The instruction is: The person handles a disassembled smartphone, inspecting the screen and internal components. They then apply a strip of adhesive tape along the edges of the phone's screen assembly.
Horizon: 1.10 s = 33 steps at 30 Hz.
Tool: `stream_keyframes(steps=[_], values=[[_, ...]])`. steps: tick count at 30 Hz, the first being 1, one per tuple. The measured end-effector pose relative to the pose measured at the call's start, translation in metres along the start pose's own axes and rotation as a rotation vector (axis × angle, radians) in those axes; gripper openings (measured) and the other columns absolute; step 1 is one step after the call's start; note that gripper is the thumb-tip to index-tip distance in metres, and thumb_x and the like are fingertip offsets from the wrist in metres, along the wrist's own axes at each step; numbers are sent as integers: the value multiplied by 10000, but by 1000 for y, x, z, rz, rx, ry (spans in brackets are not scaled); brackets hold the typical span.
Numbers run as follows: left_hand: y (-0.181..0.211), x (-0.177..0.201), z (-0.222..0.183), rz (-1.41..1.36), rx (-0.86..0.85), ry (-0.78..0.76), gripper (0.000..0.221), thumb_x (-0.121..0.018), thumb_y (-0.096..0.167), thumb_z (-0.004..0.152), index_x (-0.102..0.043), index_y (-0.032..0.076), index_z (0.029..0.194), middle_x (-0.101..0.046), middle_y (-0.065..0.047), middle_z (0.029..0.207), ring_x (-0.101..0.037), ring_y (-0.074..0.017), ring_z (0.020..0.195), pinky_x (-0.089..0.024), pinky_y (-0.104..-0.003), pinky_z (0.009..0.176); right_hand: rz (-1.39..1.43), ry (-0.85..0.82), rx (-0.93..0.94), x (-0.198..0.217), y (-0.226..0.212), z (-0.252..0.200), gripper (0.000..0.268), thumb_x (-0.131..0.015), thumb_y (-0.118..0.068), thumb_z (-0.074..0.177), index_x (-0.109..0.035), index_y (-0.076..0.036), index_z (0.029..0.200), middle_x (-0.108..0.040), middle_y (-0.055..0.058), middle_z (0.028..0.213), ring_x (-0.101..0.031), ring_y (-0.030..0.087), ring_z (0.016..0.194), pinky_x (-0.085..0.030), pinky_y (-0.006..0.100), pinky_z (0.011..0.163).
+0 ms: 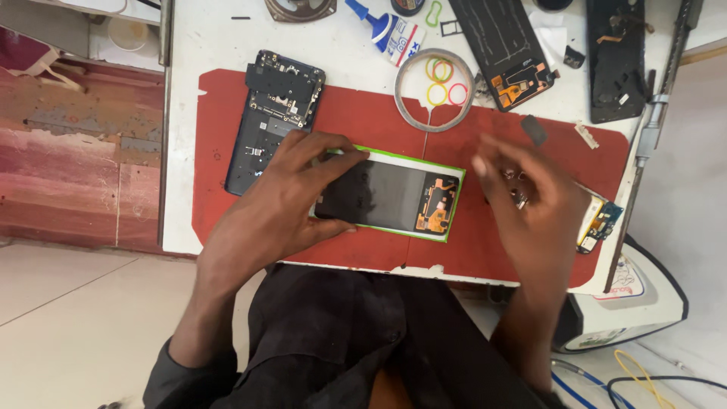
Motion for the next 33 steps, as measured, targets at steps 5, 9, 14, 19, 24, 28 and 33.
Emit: stream_keyframes(steps=[5,9,14,19,24,28,33], values=[[2,1,0,36,-16,-17,792,-912,180,615,-611,49,1336,-508,-108,1402,-442,-360,1323,-491,-467,1052,-298,-43,509,-23,-25,19,288,-772,-51,1006,-737,-86,1290,-689,91,1272,-667,249,1149,-545,361,977],[0,2,-1,55,-36,34,808,-926,235,620,-614,47,1341,-506,-107,1395,-420,-352,1350,-451,-479,1107,-287,-109,516,-35,-18,24,287,-760,-17,974,-746,-62,1257,-662,80,1272,-645,240,1144,-550,382,976],[-5,-1,-1,0,-7,31,843,-924,246,612,-600,48,1365,-509,-90,1408,-421,-329,1361,-456,-460,1115,-234,-77,419,-31,-10,24,283,-661,100,1008,-743,-58,1227,-646,73,1197,-651,232,1175,-653,306,955],[-4,-1,1,11,1,7,842,-916,246,615,-598,49,1368,-502,-93,1423,-407,-340,1373,-462,-467,1102,-228,33,384,-23,-6,22,186,-660,104,1007,-737,-37,1099,-624,91,1125,-676,212,1050,-599,301,860],[0,-8,6,172,-56,22,878,-931,365,588,-625,65,1354,-504,-101,1411,-399,-366,1311,-371,-564,940,-14,85,321,-6,22,20,43,-669,0,1153,-662,11,1194,-649,87,1072,-612,125,903,-508,251,814],[-2,-15,12,160,-45,-18,859,-934,393,609,-636,60,1344,-526,-103,1391,-417,-341,1303,-345,-563,933,413,67,156,-3,41,15,177,-618,-127,1237,-584,45,1263,-643,80,1042,-566,102,862,-480,224,810],[0,-20,13,222,-98,25,840,-929,438,606,-660,65,1309,-562,-98,1353,-433,-330,1303,-302,-622,1017,652,80,120,1,44,12,232,-614,-183,1177,-564,30,1254,-706,116,1113,-696,153,993,-585,261,849]])
Point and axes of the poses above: each hand's wrist, its own z-axis towards the middle knuckle, its own x-axis out of the back of the hand, y = z × x, the point moved 3 cm from there along z, towards the middle knuckle
